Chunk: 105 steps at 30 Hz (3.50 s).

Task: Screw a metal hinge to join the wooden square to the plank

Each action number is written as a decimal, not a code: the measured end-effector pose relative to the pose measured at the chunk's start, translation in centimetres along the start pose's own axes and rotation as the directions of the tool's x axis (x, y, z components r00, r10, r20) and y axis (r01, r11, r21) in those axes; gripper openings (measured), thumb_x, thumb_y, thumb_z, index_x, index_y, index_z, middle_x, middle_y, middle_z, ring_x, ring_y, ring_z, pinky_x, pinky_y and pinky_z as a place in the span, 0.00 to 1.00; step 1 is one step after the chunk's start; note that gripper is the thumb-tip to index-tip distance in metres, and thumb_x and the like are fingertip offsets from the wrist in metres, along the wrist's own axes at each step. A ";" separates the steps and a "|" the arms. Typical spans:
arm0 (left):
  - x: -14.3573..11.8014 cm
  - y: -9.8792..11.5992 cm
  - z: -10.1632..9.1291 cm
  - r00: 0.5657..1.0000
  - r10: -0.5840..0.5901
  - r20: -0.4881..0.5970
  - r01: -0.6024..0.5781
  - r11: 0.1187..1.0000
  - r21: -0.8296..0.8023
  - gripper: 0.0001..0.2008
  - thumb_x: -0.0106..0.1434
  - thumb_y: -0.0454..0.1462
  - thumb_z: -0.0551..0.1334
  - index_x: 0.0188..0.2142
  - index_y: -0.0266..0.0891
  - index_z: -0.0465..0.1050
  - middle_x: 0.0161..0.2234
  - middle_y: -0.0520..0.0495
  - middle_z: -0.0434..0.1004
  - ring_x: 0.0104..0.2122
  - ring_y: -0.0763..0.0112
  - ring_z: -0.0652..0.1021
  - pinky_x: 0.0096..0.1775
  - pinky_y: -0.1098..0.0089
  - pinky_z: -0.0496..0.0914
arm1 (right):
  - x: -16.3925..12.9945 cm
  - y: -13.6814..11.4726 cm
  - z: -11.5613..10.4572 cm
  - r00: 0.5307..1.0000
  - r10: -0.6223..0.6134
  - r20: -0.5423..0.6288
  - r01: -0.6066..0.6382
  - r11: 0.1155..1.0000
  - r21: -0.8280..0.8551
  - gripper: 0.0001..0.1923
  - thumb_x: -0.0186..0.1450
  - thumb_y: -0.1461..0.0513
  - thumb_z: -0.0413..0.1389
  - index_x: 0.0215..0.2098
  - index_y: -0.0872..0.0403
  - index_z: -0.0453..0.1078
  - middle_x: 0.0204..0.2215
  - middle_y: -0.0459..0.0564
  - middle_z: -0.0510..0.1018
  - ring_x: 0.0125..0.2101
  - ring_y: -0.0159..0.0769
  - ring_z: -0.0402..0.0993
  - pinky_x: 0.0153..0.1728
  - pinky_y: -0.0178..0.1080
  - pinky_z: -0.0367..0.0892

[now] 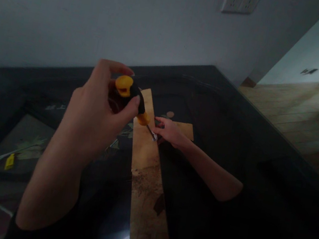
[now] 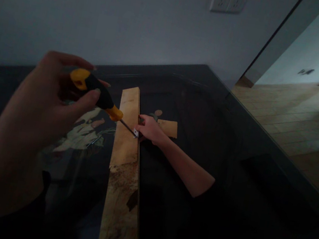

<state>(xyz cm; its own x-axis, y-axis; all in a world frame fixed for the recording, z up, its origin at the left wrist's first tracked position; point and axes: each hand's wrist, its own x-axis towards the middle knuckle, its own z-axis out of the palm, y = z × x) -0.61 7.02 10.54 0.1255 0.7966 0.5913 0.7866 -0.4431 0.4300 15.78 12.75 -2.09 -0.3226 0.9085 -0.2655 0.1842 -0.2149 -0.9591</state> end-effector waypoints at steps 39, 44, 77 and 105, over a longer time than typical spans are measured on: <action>0.0 0.8 0.3 0.993 0.081 -0.082 -0.063 0.976 0.208 0.16 0.59 0.40 0.63 0.48 0.51 0.71 0.38 0.50 0.78 0.39 0.60 0.79 0.45 0.60 0.71 | 0.3 0.6 0.0 1.000 -0.004 -0.010 0.004 1.000 0.001 0.22 0.64 0.72 0.54 0.56 0.60 0.65 0.31 0.48 0.75 0.24 0.29 0.72 0.19 0.32 0.70; -0.3 0.4 -0.6 0.999 0.036 -0.031 -0.035 0.999 0.034 0.21 0.59 0.41 0.64 0.51 0.54 0.64 0.44 0.53 0.78 0.42 0.60 0.79 0.45 0.60 0.74 | 0.2 0.5 0.0 1.000 0.002 -0.006 -0.002 1.000 0.006 0.22 0.63 0.73 0.54 0.56 0.62 0.64 0.30 0.47 0.75 0.23 0.29 0.72 0.18 0.33 0.71; 0.1 0.1 -0.4 0.990 0.114 -0.087 -0.092 0.969 0.230 0.21 0.59 0.42 0.62 0.53 0.44 0.73 0.37 0.49 0.72 0.25 0.75 0.72 0.39 0.64 0.72 | -0.5 -0.4 -0.5 0.997 0.049 0.051 -0.052 0.997 0.062 0.23 0.64 0.74 0.51 0.57 0.60 0.66 0.25 0.45 0.73 0.24 0.30 0.72 0.21 0.32 0.71; -0.2 0.7 -0.4 0.990 0.099 -0.096 -0.073 0.967 0.243 0.18 0.60 0.42 0.63 0.50 0.42 0.71 0.43 0.47 0.77 0.38 0.64 0.78 0.43 0.63 0.72 | 0.1 0.3 -2.2 0.953 0.045 0.300 -0.094 0.984 0.150 0.38 0.51 0.75 0.57 0.60 0.54 0.61 0.38 0.49 0.75 0.34 0.34 0.74 0.28 0.33 0.75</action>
<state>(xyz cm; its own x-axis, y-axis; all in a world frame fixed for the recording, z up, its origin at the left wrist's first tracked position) -0.34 6.33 11.00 0.1436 0.7057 0.6938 0.8987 -0.3865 0.2071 17.84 13.56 -2.15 -0.5779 0.7482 -0.3259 0.0721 -0.3510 -0.9336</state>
